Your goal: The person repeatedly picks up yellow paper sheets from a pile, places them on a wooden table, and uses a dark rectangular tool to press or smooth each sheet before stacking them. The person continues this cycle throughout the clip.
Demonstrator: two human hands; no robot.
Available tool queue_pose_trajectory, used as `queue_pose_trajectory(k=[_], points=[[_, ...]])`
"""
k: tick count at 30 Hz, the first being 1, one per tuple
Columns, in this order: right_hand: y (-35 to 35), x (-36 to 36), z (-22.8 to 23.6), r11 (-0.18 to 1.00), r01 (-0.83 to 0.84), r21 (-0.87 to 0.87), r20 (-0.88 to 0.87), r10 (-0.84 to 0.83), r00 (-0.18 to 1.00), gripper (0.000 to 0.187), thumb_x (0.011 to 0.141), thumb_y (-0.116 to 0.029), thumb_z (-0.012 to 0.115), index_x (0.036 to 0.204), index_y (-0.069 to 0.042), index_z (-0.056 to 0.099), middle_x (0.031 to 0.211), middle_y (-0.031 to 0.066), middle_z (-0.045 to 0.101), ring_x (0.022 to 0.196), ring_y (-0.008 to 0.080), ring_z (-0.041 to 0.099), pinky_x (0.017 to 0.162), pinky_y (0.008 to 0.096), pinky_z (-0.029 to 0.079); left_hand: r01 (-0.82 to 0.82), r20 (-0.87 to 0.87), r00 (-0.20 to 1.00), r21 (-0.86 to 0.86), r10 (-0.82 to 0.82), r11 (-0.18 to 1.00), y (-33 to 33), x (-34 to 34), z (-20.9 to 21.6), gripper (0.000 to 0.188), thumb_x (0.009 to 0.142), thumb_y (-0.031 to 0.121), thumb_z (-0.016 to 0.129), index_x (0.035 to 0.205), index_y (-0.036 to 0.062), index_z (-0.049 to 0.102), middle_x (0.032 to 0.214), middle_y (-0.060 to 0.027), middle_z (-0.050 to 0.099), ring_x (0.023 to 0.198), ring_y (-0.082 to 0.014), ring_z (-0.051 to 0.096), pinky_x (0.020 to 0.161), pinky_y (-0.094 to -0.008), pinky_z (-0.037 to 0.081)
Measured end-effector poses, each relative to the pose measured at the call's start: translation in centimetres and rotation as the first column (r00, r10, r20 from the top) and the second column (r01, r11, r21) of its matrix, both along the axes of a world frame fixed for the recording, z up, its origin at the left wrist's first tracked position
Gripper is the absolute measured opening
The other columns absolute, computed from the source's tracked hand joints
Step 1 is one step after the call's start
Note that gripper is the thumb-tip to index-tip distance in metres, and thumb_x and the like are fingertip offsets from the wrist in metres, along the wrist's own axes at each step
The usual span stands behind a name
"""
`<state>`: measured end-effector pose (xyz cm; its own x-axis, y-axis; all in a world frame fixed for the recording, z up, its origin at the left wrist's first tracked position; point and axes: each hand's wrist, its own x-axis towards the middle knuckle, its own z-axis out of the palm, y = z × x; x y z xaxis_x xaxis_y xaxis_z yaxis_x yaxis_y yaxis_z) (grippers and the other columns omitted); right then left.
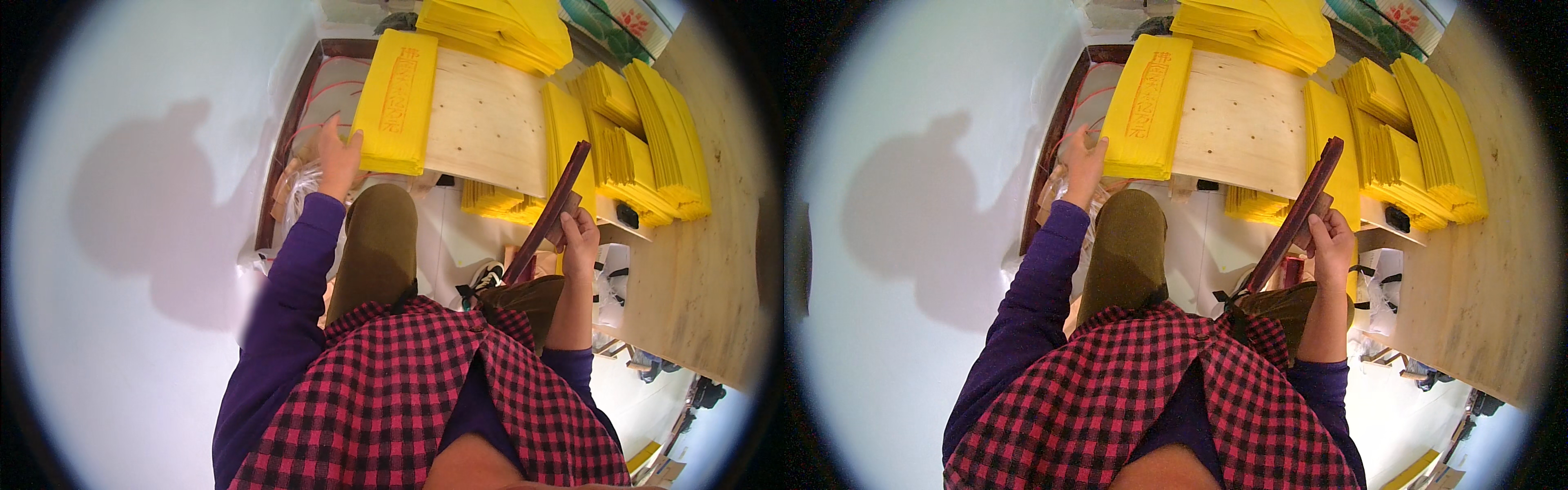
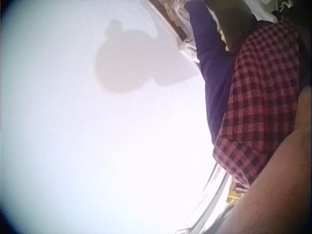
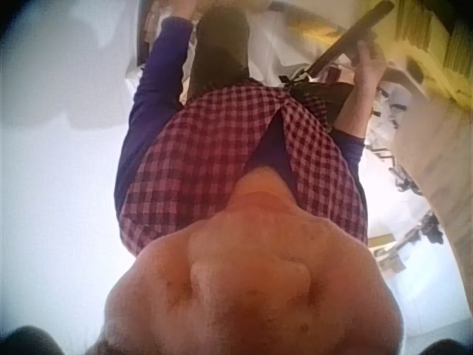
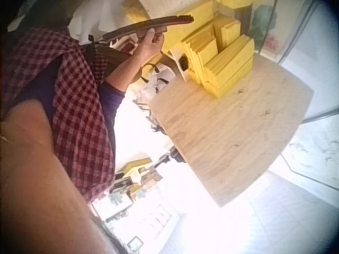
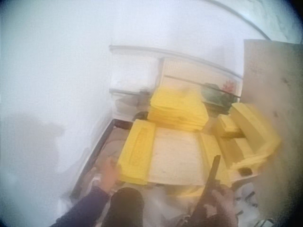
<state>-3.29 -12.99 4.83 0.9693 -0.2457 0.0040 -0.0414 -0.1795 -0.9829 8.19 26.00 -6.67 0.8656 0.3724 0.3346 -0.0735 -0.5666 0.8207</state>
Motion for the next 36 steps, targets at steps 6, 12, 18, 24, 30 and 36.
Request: queue_pose_trajectory(k=[6, 12, 18, 24, 30, 36], points=[[-0.1, -0.1, -0.1, 1.0, 0.005, 0.001, -0.01, -0.005, 1.0, 0.01, 0.084, -0.014, 0.056, 0.078, -0.006, 0.052, 0.061, -0.0036, 0.049, 0.045, 0.0031, 0.04, 0.038, 0.0175, 0.031, 0.086, -0.01, 0.996, -0.227, -0.09, 0.97, -1.7, 0.2, -1.0, 0.049, 0.083, 0.014, 0.05, 0.124, -0.0088, 0.037, 0.122, -0.0285, 0.044, 0.115, -0.0374, 0.043, 0.097, -0.0378, 0.033], [-0.7, -0.3, -0.2, 0.999, 0.022, 0.027, -0.004, -0.021, 1.0, 0.012, 0.083, -0.013, 0.058, 0.08, -0.003, 0.053, 0.061, -0.002, 0.05, 0.045, 0.0045, 0.043, 0.038, 0.0185, 0.032, 0.198, -0.025, 0.977, -0.251, -0.211, 0.948, -1.9, -0.1, 0.1, 0.046, 0.085, 0.014, 0.047, 0.124, -0.0086, 0.037, 0.121, -0.0279, 0.046, 0.113, -0.0366, 0.045, 0.095, -0.0372, 0.034], [-1.2, -0.4, -0.4, 0.998, 0.05, 0.042, -0.031, -0.049, 0.998, 0.012, 0.083, -0.013, 0.058, 0.08, -0.003, 0.054, 0.061, -0.002, 0.05, 0.045, 0.0047, 0.043, 0.039, 0.0192, 0.032, 0.176, -0.115, 0.971, -0.239, -0.208, 0.955, -2.0, -0.3, -0.1, 0.052, 0.086, 0.018, 0.047, 0.127, -0.0088, 0.033, 0.128, -0.0278, 0.039, 0.121, -0.0367, 0.037, 0.101, -0.0368, 0.028], [-3.5, -0.9, -0.9, 0.975, 0.088, 0.205, 0.081, -0.106, 0.991, 0.011, 0.084, -0.014, 0.055, 0.08, -0.003, 0.054, 0.061, -0.001, 0.052, 0.045, 0.0052, 0.043, 0.04, 0.0189, 0.032, -0.015, 0.163, 0.986, 0.172, -0.014, 0.985, -2.1, -0.1, 3.1, 0.047, 0.082, 0.012, 0.053, 0.123, -0.0064, 0.039, 0.127, -0.0246, 0.04, 0.12, -0.0346, 0.036, 0.101, -0.0405, 0.026], [-6.6, -1.2, -2.8, 0.885, 0.05, 0.464, 0.237, -0.178, 0.955, 0.012, 0.086, -0.013, 0.052, 0.088, -0.002, 0.055, 0.064, 0.001, 0.055, 0.048, 0.0066, 0.047, 0.043, 0.0185, 0.036, 0.449, 0.146, 0.888, -0.08, -0.435, 0.89, -9.9, 0.1, 8.0, 0.025, 0.084, 0.012, 0.053, 0.106, -0.0006, 0.054, 0.1, -0.0097, 0.057, 0.091, -0.0183, 0.055, 0.077, -0.0277, 0.043], [-8.9, -1.3, -5.0, 0.756, 0.031, 0.654, 0.275, -0.276, 0.921, 0.013, 0.086, -0.014, 0.052, 0.09, -0.002, 0.056, 0.064, 0.0011, 0.056, 0.05, 0.0076, 0.048, 0.047, 0.0209, 0.039, 0.687, -0.161, 0.535, -0.488, -0.829, 0.538, -22.6, 1.5, 7.8, 0.021, 0.085, 0.014, 0.052, 0.101, 0.0008, 0.057, 0.085, -0.0048, 0.061, 0.075, -0.0112, 0.057, 0.067, -0.0231, 0.044]])
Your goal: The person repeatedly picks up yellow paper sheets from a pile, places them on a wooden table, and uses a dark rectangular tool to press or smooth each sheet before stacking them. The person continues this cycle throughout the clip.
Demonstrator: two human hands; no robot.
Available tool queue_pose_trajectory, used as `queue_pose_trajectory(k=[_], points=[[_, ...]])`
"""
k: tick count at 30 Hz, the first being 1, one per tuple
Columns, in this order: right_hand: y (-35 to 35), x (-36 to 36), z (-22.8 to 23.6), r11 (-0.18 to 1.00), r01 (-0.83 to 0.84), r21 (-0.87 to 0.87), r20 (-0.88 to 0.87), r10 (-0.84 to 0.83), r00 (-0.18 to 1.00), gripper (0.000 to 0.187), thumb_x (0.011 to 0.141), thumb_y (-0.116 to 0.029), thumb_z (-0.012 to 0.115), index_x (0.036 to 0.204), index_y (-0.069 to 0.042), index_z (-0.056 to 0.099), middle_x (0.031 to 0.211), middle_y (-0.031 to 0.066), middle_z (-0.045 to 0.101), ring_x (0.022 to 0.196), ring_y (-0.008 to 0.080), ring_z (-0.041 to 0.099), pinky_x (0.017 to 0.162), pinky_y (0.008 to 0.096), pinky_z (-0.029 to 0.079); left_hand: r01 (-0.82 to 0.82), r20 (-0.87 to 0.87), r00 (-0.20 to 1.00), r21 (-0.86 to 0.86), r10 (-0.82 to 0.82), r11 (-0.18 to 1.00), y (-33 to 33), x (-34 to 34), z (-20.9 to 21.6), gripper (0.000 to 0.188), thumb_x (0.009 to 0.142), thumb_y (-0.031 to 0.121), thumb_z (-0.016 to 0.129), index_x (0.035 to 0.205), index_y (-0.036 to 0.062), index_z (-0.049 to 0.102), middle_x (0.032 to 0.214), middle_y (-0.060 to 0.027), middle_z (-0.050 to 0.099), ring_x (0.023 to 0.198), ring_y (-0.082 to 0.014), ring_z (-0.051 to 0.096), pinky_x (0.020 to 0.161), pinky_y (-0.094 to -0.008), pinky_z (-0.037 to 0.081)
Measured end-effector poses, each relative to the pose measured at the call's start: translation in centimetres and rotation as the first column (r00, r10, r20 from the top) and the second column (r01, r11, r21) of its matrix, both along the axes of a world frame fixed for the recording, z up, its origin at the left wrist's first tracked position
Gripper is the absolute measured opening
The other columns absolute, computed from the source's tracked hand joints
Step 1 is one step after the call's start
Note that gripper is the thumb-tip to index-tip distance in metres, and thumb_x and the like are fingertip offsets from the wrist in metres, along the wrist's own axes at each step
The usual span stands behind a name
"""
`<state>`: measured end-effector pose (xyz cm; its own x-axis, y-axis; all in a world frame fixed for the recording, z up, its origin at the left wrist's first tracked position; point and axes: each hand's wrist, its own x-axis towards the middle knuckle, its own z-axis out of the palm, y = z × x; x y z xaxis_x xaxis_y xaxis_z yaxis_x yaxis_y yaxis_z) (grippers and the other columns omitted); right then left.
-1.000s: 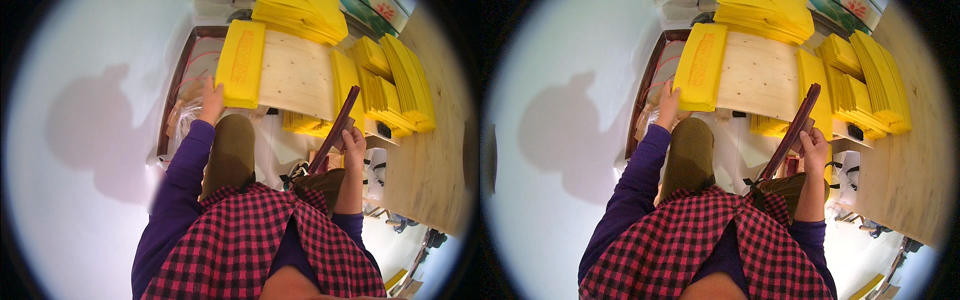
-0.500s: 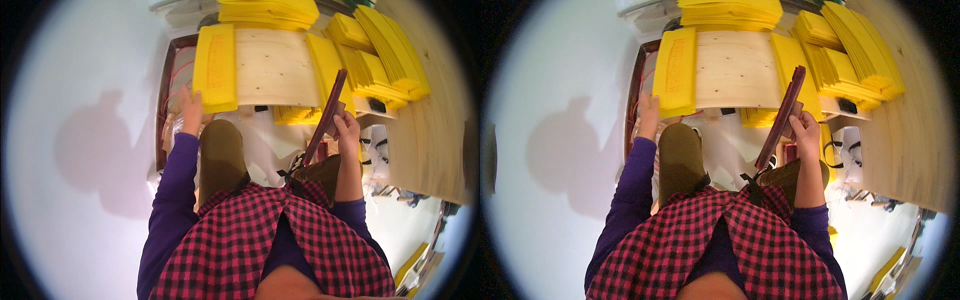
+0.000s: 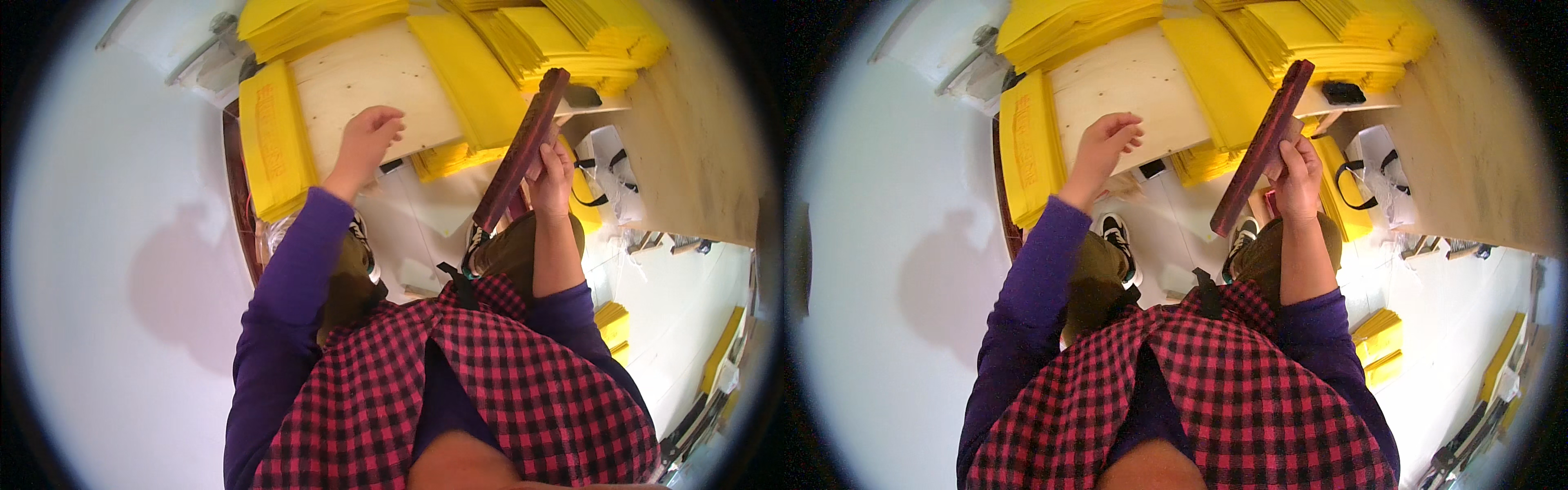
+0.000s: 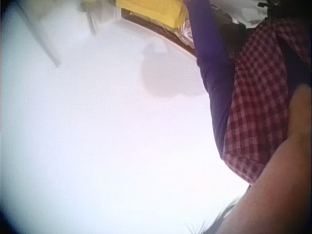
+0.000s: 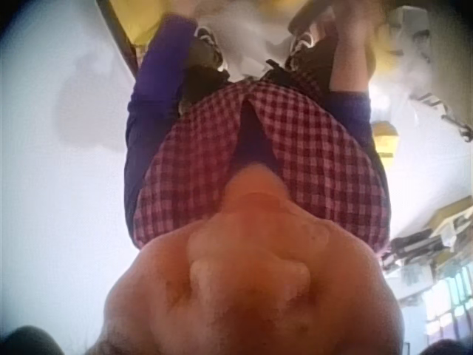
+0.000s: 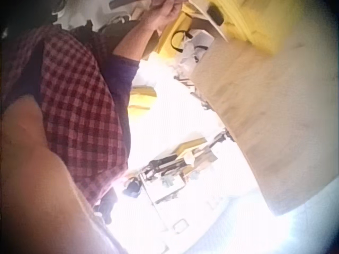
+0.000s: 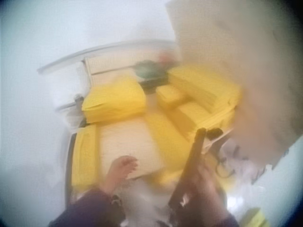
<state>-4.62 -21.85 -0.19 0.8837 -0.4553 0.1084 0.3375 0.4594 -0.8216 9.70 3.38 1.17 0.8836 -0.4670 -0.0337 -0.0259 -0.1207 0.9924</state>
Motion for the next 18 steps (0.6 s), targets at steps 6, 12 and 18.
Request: queue_pose_trajectory(k=[6, 12, 18], points=[[-1.9, -0.4, 0.2, 0.992, -0.066, 0.106, 0.125, 0.052, 0.991, 0.025, 0.085, -0.01, 0.049, 0.105, 0.005, 0.053, 0.095, 0.0103, 0.061, 0.079, 0.0154, 0.061, 0.07, 0.0275, 0.052, 0.057, -0.266, 0.963, 0.061, -0.039, 0.996, -10.1, 1.7, -1.3, 0.018, 0.083, 0.019, 0.055, 0.092, 0.0027, 0.057, 0.076, -0.0048, 0.059, 0.065, -0.0122, 0.055, 0.058, -0.0238, 0.042], [-2.8, -1.0, -0.1, 0.998, 0.005, 0.057, 0.07, -0.009, 0.998, 0.023, 0.085, -0.009, 0.05, 0.102, 0.005, 0.053, 0.092, 0.0096, 0.061, 0.075, 0.0141, 0.06, 0.068, 0.0258, 0.051, -0.011, -0.247, 0.968, 0.151, 0.049, 0.988, -13.6, 2.5, -1.9, 0.019, 0.078, 0.022, 0.061, 0.08, 0.0034, 0.056, 0.068, -0.0038, 0.056, 0.055, -0.0111, 0.049, 0.047, -0.0244, 0.034], [-3.6, -1.3, -0.4, 0.999, -0.044, -0.021, -0.002, 0.044, 0.999, 0.02, 0.083, -0.011, 0.052, 0.098, 0.003, 0.055, 0.082, 0.0057, 0.061, 0.067, 0.0098, 0.057, 0.059, 0.0211, 0.046, -0.042, -0.254, 0.964, 0.16, 0.083, 0.986, -15.1, 3.1, -1.9, 0.019, 0.077, 0.021, 0.062, 0.069, 0.0056, 0.054, 0.061, -0.0039, 0.054, 0.051, -0.0109, 0.047, 0.043, -0.0243, 0.03]])
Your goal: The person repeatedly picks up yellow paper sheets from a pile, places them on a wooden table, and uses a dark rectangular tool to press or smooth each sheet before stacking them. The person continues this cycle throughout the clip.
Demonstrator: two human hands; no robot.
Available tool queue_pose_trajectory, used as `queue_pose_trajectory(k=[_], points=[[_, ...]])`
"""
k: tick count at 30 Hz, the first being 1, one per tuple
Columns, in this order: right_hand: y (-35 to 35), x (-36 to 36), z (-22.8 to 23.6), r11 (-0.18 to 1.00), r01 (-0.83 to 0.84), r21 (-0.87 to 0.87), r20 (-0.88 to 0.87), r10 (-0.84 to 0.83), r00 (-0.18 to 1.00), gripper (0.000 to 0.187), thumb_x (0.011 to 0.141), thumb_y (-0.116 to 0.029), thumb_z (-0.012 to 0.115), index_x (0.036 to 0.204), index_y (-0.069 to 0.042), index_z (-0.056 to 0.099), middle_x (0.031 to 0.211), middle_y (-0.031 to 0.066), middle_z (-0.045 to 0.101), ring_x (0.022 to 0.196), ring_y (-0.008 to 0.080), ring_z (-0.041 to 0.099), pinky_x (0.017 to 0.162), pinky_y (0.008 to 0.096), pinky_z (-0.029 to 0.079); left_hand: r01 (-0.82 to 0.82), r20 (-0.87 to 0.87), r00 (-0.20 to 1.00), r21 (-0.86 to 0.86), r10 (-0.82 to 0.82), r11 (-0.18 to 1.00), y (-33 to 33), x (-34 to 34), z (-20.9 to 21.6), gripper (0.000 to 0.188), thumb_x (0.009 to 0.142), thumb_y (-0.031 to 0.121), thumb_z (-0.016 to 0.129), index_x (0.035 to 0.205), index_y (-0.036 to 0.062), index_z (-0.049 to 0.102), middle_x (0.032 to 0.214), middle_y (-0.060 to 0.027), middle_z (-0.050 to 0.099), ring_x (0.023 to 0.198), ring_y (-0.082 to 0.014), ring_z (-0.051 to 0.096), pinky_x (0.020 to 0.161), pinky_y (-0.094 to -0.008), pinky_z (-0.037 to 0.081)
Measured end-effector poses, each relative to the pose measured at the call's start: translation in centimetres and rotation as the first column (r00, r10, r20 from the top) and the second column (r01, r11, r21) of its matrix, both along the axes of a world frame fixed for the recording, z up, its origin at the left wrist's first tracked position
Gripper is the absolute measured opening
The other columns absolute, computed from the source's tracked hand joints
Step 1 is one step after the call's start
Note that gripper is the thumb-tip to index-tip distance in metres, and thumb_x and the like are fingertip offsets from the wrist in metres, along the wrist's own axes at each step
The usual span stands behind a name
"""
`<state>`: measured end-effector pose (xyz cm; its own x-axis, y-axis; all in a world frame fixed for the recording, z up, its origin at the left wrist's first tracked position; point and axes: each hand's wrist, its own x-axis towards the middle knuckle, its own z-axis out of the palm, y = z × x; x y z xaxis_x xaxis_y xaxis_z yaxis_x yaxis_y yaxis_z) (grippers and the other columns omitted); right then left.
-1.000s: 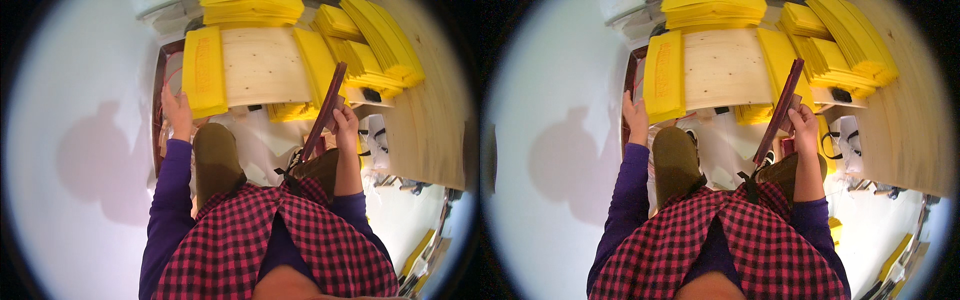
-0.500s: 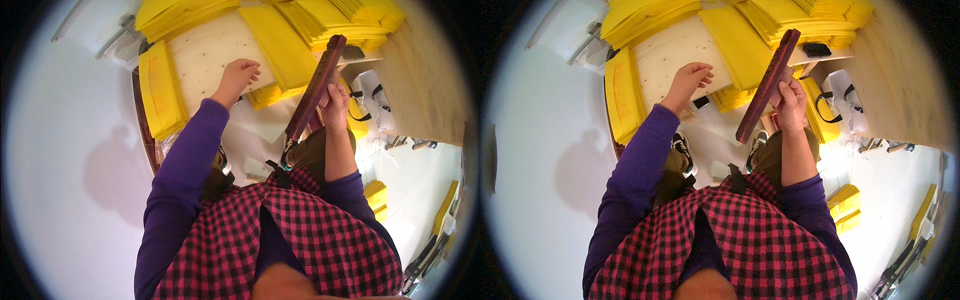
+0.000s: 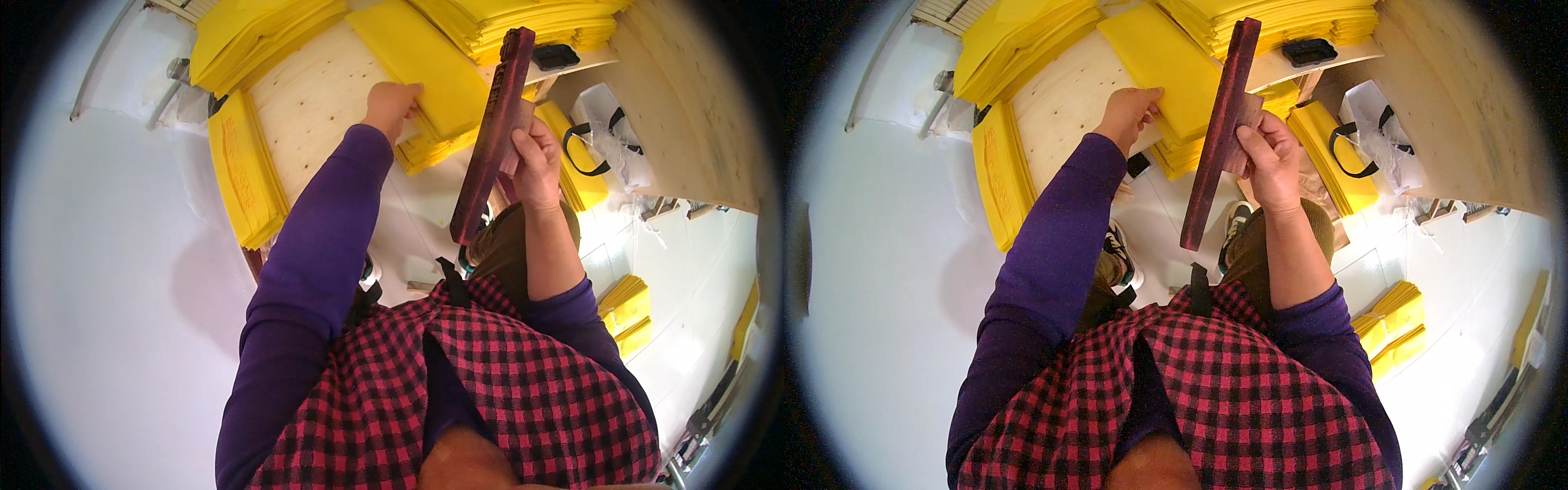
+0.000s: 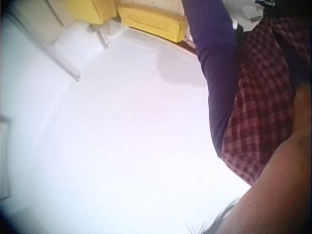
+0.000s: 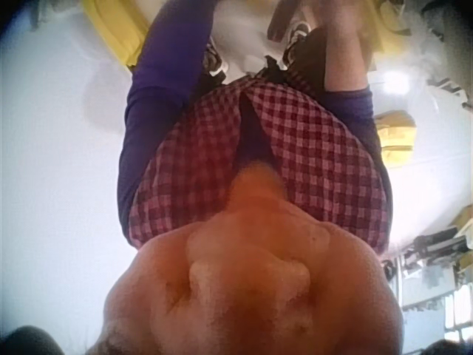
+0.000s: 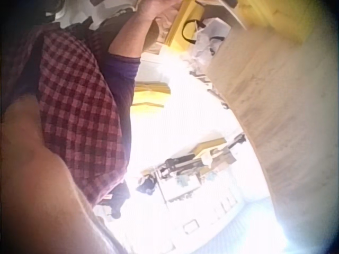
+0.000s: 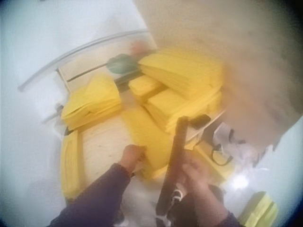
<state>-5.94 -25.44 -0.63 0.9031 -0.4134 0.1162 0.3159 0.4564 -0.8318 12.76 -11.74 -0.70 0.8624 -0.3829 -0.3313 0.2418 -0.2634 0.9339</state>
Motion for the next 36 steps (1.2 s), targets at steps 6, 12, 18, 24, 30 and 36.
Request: queue_pose_trajectory(k=[6, 12, 18, 24, 30, 36], points=[[0.9, 0.0, 0.6, 0.994, 0.106, 0.021, -0.007, -0.106, 0.994, 0.013, 0.084, -0.01, 0.054, 0.092, 0.0, 0.056, 0.079, 0.002, 0.06, 0.061, 0.0057, 0.053, 0.05, 0.0179, 0.041, -0.176, -0.073, 0.984, -0.231, 0.163, 0.957, -0.7, 0.2, -0.9, 0.017, 0.081, 0.011, 0.054, 0.088, -0.0045, 0.054, 0.079, -0.0117, 0.059, 0.065, -0.0198, 0.059, 0.055, -0.0301, 0.047], [0.5, -0.1, 0.7, 1.0, -0.008, 0.012, 0.014, 0.008, 1.0, 0.012, 0.084, -0.007, 0.054, 0.093, 0.001, 0.056, 0.081, 0.0028, 0.06, 0.065, 0.007, 0.056, 0.055, 0.019, 0.044, -0.334, 0.009, 0.938, -0.241, 0.346, 0.911, 2.3, -0.5, -1.7, 0.022, 0.082, 0.006, 0.05, 0.097, -0.0103, 0.048, 0.086, -0.0169, 0.058, 0.072, -0.0239, 0.06, 0.064, -0.0351, 0.051], [1.1, -0.1, 0.4, 0.998, 0.014, 0.064, 0.013, -0.015, 1.0, 0.019, 0.084, -0.004, 0.05, 0.101, 0.004, 0.055, 0.089, 0.0061, 0.061, 0.074, 0.0105, 0.059, 0.067, 0.0232, 0.048, -0.324, 0.159, 0.927, -0.122, 0.34, 0.938, 8.6, -1.2, -2.9, 0.021, 0.082, 0.007, 0.051, 0.096, -0.0079, 0.049, 0.086, -0.0147, 0.057, 0.072, -0.022, 0.059, 0.062, -0.0335, 0.051], [1.4, -0.1, 0.8, 0.994, -0.071, 0.084, 0.029, 0.068, 0.997, 0.021, 0.085, -0.003, 0.048, 0.103, 0.005, 0.053, 0.092, 0.0084, 0.061, 0.078, 0.0131, 0.06, 0.072, 0.0263, 0.051, -0.465, -0.004, 0.883, -0.131, 0.468, 0.876, 14.6, -0.7, -4.2, 0.014, 0.079, 0.005, 0.051, 0.089, -0.0064, 0.052, 0.079, -0.0121, 0.058, 0.067, -0.0197, 0.058, 0.056, -0.032, 0.048], [2.0, 0.3, 0.6, 0.998, -0.028, 0.058, 0.035, 0.026, 0.999, 0.02, 0.085, -0.004, 0.049, 0.103, 0.005, 0.053, 0.093, 0.009, 0.061, 0.079, 0.0142, 0.061, 0.072, 0.028, 0.052, -0.424, -0.014, 0.905, -0.136, 0.426, 0.896, 16.8, -0.1, -4.6, 0.019, 0.082, 0.008, 0.055, 0.095, -0.0056, 0.05, 0.084, -0.0127, 0.059, 0.07, -0.0215, 0.059, 0.06, -0.0328, 0.051], [2.4, 0.5, 0.9, 0.997, -0.059, 0.046, 0.036, 0.058, 0.998, 0.022, 0.085, -0.004, 0.05, 0.105, 0.005, 0.052, 0.095, 0.0096, 0.061, 0.08, 0.0154, 0.061, 0.074, 0.0288, 0.052, -0.479, -0.091, 0.878, -0.173, 0.47, 0.861, 16.4, -1.5, -3.8, 0.021, 0.081, 0.004, 0.057, 0.098, -0.0047, 0.049, 0.087, -0.0143, 0.058, 0.073, -0.0226, 0.06, 0.063, -0.0319, 0.052]])
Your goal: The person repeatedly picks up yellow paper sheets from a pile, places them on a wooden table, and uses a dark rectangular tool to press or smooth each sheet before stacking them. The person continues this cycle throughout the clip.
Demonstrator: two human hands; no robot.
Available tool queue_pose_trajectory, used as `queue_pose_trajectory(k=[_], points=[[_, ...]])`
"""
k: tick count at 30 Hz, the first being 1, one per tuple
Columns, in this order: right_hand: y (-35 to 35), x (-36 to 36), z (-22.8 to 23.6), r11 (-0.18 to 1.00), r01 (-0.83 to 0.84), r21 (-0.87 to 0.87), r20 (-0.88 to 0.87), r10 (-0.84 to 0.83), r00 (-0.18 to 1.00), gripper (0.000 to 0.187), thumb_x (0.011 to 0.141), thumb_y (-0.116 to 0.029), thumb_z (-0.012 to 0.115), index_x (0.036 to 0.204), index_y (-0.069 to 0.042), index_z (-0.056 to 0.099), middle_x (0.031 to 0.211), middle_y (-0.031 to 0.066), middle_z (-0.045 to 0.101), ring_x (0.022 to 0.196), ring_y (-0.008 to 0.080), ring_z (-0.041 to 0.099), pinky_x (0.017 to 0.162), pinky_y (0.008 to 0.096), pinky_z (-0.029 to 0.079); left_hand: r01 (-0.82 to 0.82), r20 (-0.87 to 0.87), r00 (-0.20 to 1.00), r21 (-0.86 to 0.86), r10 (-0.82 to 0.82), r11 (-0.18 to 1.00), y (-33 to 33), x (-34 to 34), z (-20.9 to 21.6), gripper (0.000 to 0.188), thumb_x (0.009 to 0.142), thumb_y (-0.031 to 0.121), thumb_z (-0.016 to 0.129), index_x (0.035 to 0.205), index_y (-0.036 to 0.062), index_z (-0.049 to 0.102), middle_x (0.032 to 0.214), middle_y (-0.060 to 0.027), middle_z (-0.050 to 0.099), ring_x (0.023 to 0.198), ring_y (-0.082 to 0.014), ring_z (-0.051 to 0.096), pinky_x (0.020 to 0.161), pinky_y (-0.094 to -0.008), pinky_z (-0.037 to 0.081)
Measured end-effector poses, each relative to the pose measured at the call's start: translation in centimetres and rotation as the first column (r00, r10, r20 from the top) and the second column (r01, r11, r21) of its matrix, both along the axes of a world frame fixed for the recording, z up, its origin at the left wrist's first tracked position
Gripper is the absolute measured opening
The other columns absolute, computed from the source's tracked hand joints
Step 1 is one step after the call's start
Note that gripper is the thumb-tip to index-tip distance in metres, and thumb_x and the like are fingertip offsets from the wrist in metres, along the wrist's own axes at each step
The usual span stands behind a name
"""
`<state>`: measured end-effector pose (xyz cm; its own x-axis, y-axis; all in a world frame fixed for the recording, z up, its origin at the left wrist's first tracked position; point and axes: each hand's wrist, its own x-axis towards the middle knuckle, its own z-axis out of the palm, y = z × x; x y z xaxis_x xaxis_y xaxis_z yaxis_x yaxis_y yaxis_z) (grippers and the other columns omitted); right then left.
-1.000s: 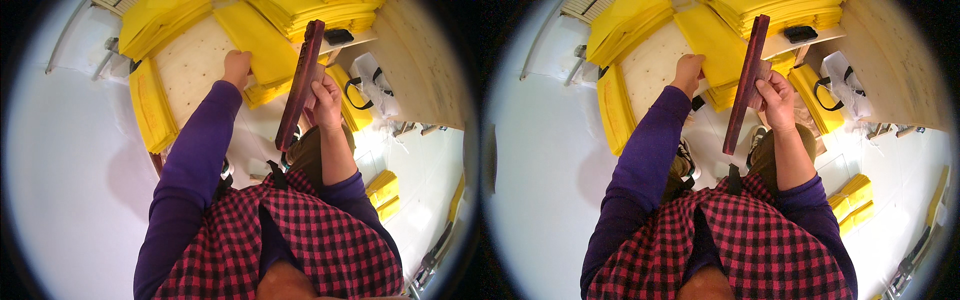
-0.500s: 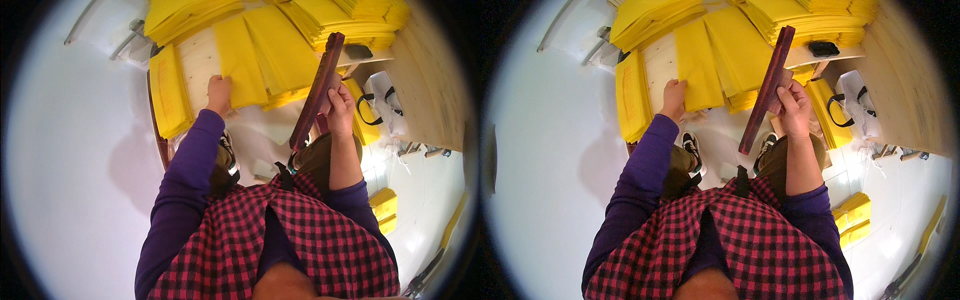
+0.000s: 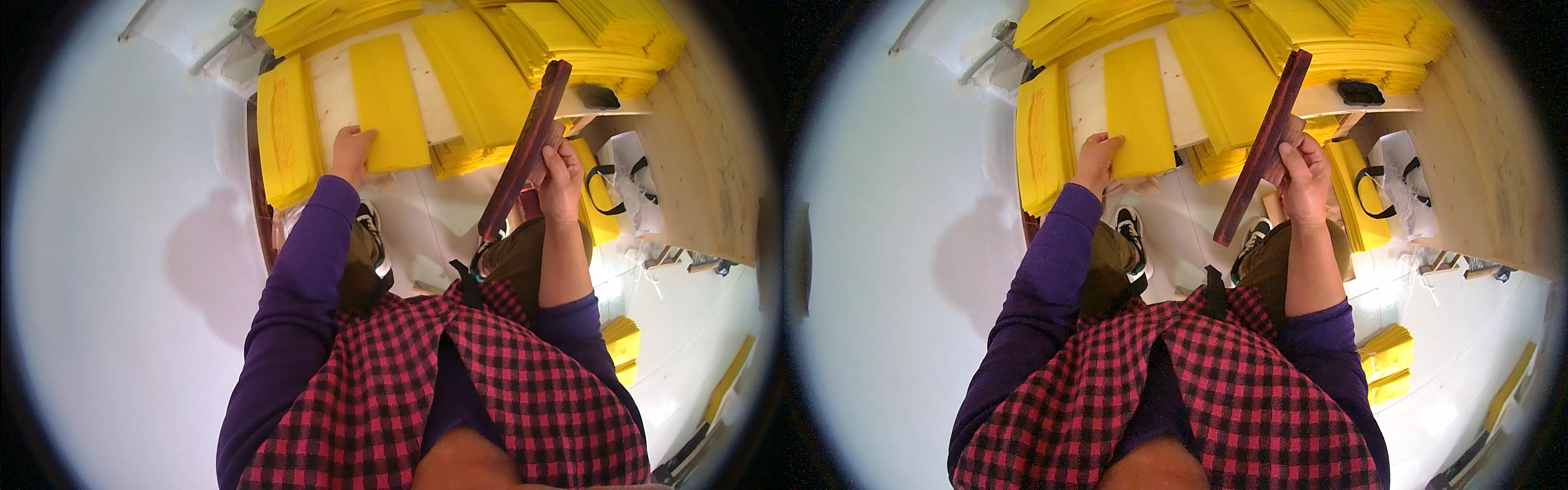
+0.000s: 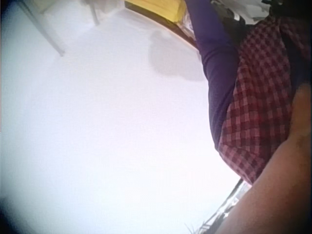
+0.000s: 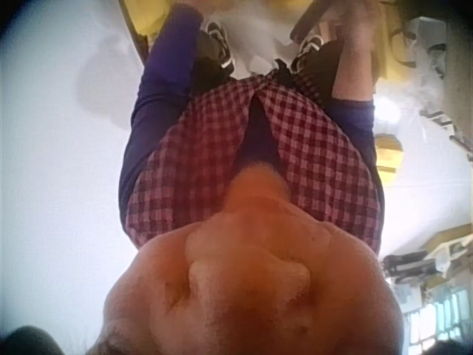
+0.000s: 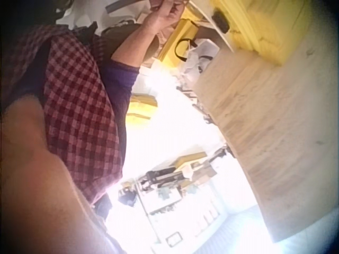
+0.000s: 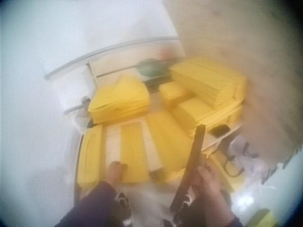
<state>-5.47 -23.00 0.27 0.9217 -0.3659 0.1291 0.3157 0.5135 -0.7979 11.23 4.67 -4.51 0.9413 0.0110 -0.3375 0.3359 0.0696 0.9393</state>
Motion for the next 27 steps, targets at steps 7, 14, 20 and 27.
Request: queue_pose_trajectory(k=[7, 14, 20, 27], points=[[1.6, 0.9, 0.0, 0.989, 0.03, -0.142, -0.104, -0.045, 0.994, 0.016, 0.085, -0.008, 0.05, 0.097, 0.003, 0.054, 0.082, 0.0068, 0.06, 0.061, 0.0095, 0.056, 0.055, 0.0204, 0.047, 0.081, -0.04, 0.996, 0.039, -0.079, 0.996, 1.3, -3.5, 0.4, 0.02, 0.084, 0.009, 0.055, 0.098, -0.0048, 0.049, 0.085, -0.0148, 0.059, 0.069, -0.0212, 0.061, 0.061, -0.0311, 0.053], [4.0, 1.8, 3.7, 0.877, -0.052, -0.477, -0.246, -0.076, 0.966, 0.011, 0.083, -0.014, 0.058, 0.081, -0.003, 0.056, 0.06, -0.0016, 0.053, 0.043, 0.0035, 0.042, 0.038, 0.0181, 0.03, 0.126, -0.191, 0.969, -0.159, -0.155, 0.979, 1.7, -6.5, -1.3, 0.018, 0.088, 0.014, 0.049, 0.094, -0.0028, 0.051, 0.083, -0.0141, 0.059, 0.065, -0.0202, 0.06, 0.059, -0.0279, 0.053], [6.2, 6.0, 7.7, 0.637, -0.139, -0.758, -0.316, -0.172, 0.933, 0.019, 0.078, -0.02, 0.062, 0.078, -0.001, 0.057, 0.059, -0.0003, 0.051, 0.044, 0.0052, 0.043, 0.037, 0.0212, 0.032, 0.048, -0.203, 0.972, -0.327, -0.12, 0.944, 1.4, -7.0, -2.7, 0.016, 0.089, 0.014, 0.047, 0.094, -0.0005, 0.052, 0.083, -0.0124, 0.06, 0.065, -0.019, 0.06, 0.058, -0.0275, 0.052], [9.3, 16.0, 7.6, 0.053, -0.208, -0.977, -0.213, -0.142, 0.967, 0.035, 0.069, -0.032, 0.06, 0.074, 0.003, 0.059, 0.064, 0.0138, 0.058, 0.056, 0.0229, 0.055, 0.055, 0.0329, 0.044, 0.018, -0.206, 0.973, -0.383, -0.104, 0.924, 0.9, -8.1, -3.2, 0.016, 0.086, 0.015, 0.048, 0.094, 0.0018, 0.054, 0.08, -0.0104, 0.059, 0.065, -0.0176, 0.059, 0.059, -0.0287, 0.051]])
